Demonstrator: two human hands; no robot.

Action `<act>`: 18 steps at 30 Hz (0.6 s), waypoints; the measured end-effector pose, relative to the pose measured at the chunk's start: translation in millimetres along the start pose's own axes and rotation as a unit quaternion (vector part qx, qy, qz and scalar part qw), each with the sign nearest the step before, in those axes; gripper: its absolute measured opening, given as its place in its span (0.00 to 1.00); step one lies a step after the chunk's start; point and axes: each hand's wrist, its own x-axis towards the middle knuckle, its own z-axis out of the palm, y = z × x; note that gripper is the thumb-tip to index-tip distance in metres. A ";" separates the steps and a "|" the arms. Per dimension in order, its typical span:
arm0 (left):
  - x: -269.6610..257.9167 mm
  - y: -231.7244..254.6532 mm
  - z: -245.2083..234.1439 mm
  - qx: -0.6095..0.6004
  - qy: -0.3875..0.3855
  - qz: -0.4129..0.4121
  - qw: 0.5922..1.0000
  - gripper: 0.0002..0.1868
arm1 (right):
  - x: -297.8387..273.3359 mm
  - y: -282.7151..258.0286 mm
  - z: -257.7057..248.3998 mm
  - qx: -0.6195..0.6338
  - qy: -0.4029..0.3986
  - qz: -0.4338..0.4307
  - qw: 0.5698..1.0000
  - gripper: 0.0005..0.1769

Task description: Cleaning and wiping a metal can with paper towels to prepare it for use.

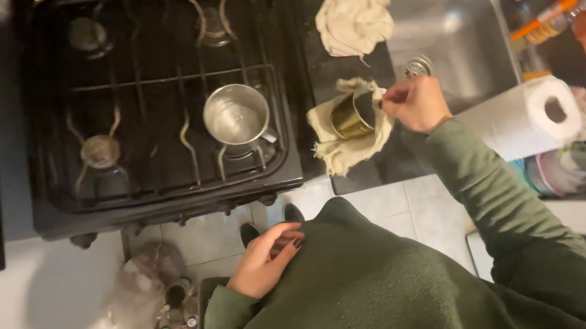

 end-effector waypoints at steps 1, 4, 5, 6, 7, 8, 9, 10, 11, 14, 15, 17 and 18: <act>3.3 -3.2 1.2 0.001 -0.010 -0.002 1.000 0.19 | -5.7 8.6 0.2 -0.001 0.004 0.009 1.000 0.10; 8.7 -7.6 2.2 -0.002 -0.019 0.010 1.000 0.19 | -26.6 30.4 4.3 -0.063 0.001 0.026 0.998 0.09; 9.9 -4.3 2.5 -0.001 -0.031 0.001 1.000 0.20 | -31.2 35.0 5.1 -0.075 0.005 0.009 0.997 0.09; 11.5 -0.8 1.7 0.000 -0.044 -0.008 0.999 0.20 | -35.5 39.0 6.2 -0.088 0.009 -0.008 0.996 0.09; 12.4 -3.7 2.8 0.003 -0.053 -0.010 0.999 0.20 | -38.0 36.4 7.3 -0.088 0.014 0.000 0.996 0.09; 15.5 -6.5 3.7 0.011 -0.061 -0.007 0.998 0.20 | -39.0 34.4 7.2 -0.124 0.013 0.011 0.992 0.09; 18.7 -8.9 4.7 0.019 -0.069 -0.003 0.997 0.20 | -39.7 32.6 6.7 -0.160 0.013 0.021 0.987 0.09; 21.3 -10.5 6.2 0.023 -0.079 -0.006 0.997 0.20 | -42.6 29.6 5.1 -0.159 0.017 0.032 0.987 0.09; 23.6 -11.9 8.4 0.018 -0.104 -0.009 0.994 0.20 | -45.8 26.8 2.9 -0.141 0.008 0.041 0.989 0.09; 36.5 -12.0 16.2 0.024 -0.149 -0.034 0.988 0.20 | -56.1 36.3 0.2 -0.091 0.027 0.054 0.994 0.09; 38.2 -11.6 20.7 0.026 -0.152 -0.061 0.986 0.19 | -62.4 42.2 0.6 -0.060 0.040 0.045 0.996 0.10; 44.8 -14.2 28.5 0.023 -0.179 -0.051 0.982 0.20 | -73.5 46.3 6.1 -0.046 0.074 0.065 0.994 0.10; 49.1 -14.8 31.5 0.018 -0.195 -0.036 0.980 0.21 | -75.8 48.1 9.3 -0.031 0.106 0.073 0.991 0.10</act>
